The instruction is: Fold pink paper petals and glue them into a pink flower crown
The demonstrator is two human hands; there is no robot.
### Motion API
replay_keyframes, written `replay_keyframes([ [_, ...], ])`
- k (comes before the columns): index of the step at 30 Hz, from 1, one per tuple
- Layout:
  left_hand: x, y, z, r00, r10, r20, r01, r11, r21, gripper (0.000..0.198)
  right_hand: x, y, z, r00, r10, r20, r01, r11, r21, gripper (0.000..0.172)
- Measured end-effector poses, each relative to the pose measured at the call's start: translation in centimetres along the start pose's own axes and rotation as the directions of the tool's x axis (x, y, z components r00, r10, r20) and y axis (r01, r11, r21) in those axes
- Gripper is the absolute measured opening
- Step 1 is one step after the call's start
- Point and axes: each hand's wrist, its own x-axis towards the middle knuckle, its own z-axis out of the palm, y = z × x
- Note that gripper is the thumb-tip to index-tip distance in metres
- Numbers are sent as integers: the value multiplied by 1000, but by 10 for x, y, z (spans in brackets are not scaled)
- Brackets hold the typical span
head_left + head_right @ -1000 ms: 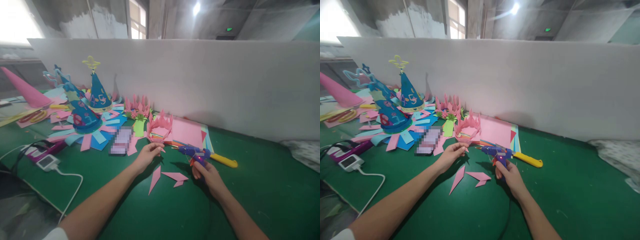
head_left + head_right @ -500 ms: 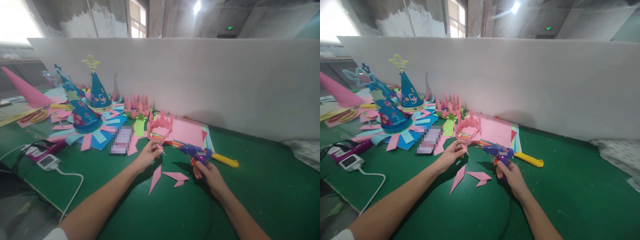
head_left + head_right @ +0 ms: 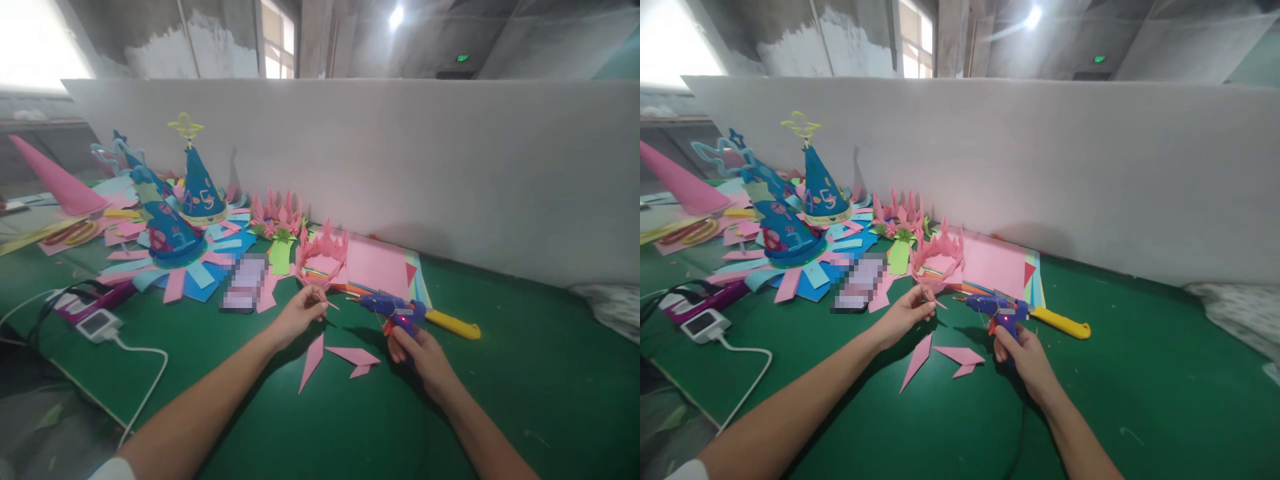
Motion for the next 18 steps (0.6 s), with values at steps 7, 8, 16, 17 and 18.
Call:
replay_keyframes([
  [7, 2, -1, 1, 1000, -4, -15, 4, 1000, 3, 31, 1, 4, -1, 1000, 7, 23, -7, 999, -36, 44],
  [8, 2, -2, 0, 1000, 4, -17, -3, 1000, 16, 30, 1, 5, -1, 1000, 9, 24, -8, 999, -42, 44],
  [16, 7, -16, -6, 991, 132, -40, -119, 967, 227, 18, -1, 1, 1, 1000, -6, 23, 11, 979, -202, 47],
  [17, 7, -17, -7, 989, 134, -59, -115, 963, 245, 18, -2, 0, 1, 1000, -13, 21, 17, 974, -227, 47],
  [18, 8, -17, -7, 989, 127, -77, -104, 962, 252, 17, -2, -1, 2, 1000, -18, 19, 22, 968, -249, 48],
])
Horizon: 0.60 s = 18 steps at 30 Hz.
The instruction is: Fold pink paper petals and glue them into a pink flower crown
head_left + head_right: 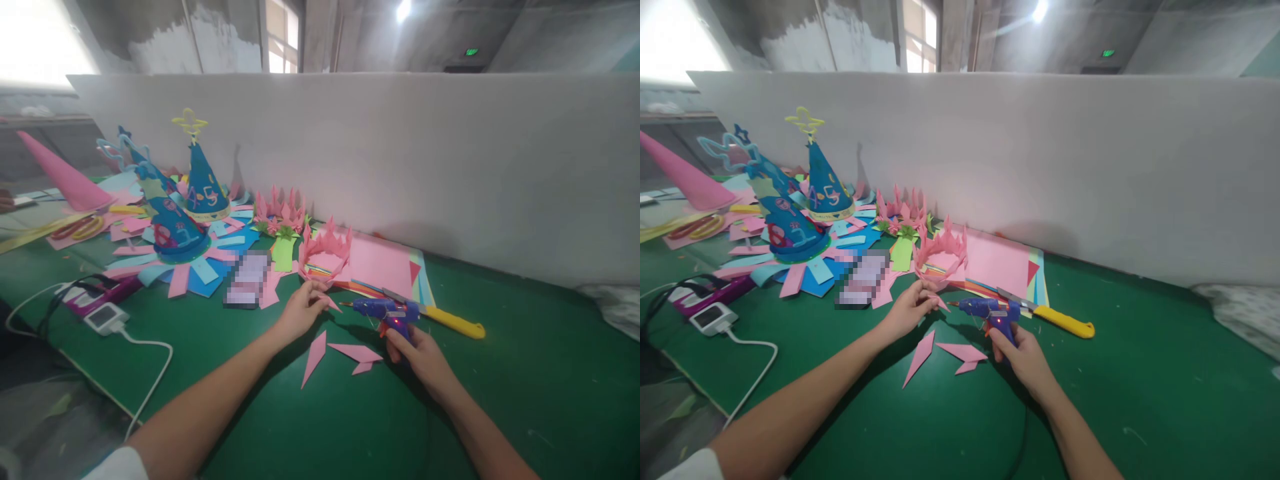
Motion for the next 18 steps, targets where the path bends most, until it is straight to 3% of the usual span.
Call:
replay_keyframes([
  [10, 1, 7, -2, 995, -99, -32, 98, 995, -35, 21, 0, -2, 2, 1000, -4, 1, 4, 985, -172, 49],
  [18, 0, 8, -1, 988, -154, -12, 152, 984, -94, 30, -1, -4, 2, 999, -21, 27, 25, 987, -159, 45],
])
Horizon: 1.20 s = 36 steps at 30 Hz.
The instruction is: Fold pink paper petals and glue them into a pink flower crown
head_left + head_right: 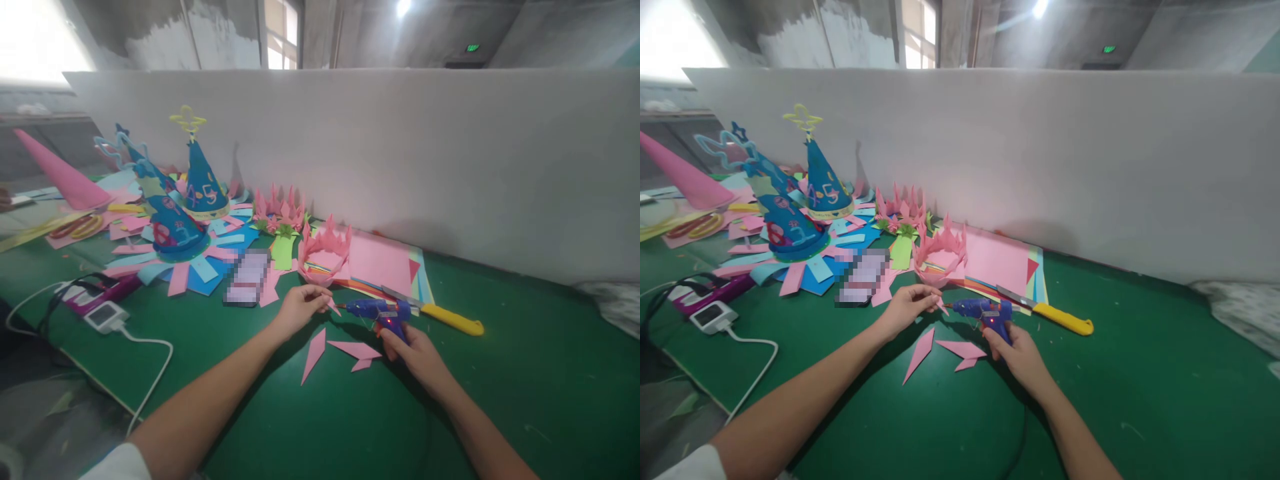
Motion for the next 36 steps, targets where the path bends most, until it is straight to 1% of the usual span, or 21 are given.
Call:
replay_keyframes([
  [9, 1, -1, 1, 1000, 27, -5, -27, 999, 37, 31, 1, 2, 1, 999, 1, 40, -3, 999, 53, 44],
  [15, 1, -2, 0, 1000, 31, 2, -31, 996, 79, 33, 0, 1, 0, 999, -4, 44, 4, 1000, 7, 45],
  [22, 1, -4, 0, 999, 31, 8, -32, 995, 93, 37, 0, 3, 0, 999, -10, 51, 11, 1000, -24, 42],
  [31, -1, 3, 1, 1000, 9, -3, -9, 993, 114, 35, 0, 4, 0, 999, -11, 50, 14, 999, -46, 44],
  [36, -2, 6, 1, 1000, -8, -8, 9, 996, 90, 35, 1, 7, 0, 998, -13, 54, 17, 998, -60, 44],
])
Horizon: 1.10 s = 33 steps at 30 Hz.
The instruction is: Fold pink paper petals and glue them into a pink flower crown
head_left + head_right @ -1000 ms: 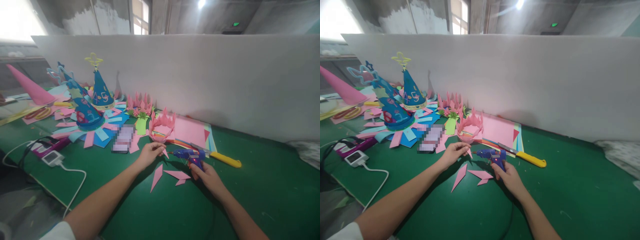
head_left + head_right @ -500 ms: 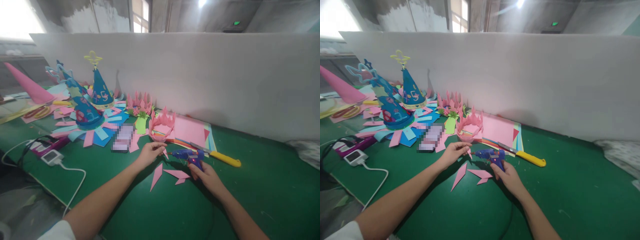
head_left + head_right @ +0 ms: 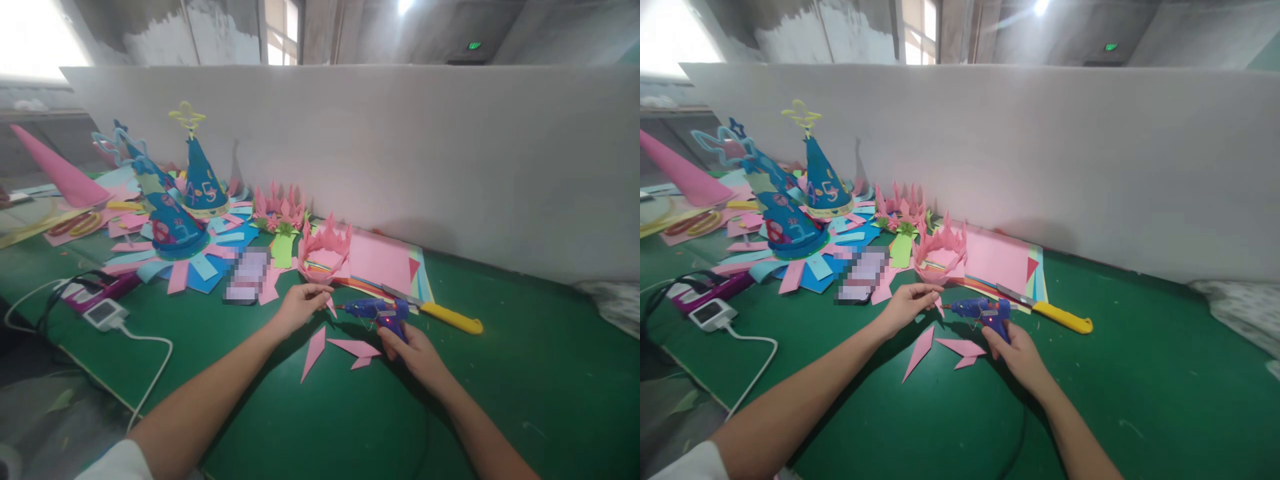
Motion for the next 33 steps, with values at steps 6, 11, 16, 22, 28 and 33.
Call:
replay_keyframes([
  [6, -1, 3, 0, 1000, -13, -8, 12, 1000, -28, 36, -1, -4, -1, 1000, -8, -18, 8, 1000, -9, 45],
  [11, -1, 4, 0, 999, -27, -18, 26, 999, -36, 38, -3, -8, -1, 999, -1, -37, 1, 1000, -13, 46],
  [16, 1, 2, -1, 999, -32, -16, 30, 996, -78, 39, -2, -7, -1, 1000, 4, -17, -4, 1000, 1, 45],
  [22, 2, 1, -2, 999, -30, -20, 27, 994, -110, 38, -1, -6, -1, 1000, -5, -13, 5, 1000, -5, 45],
  [28, 3, 0, -3, 1000, -21, -24, 17, 992, -123, 39, -2, -6, -1, 1000, -8, -11, 8, 1000, -4, 44],
  [33, 4, -2, -5, 1000, -14, -28, 10, 991, -134, 40, -2, -7, -1, 1000, -1, -16, 1, 1000, -2, 45],
])
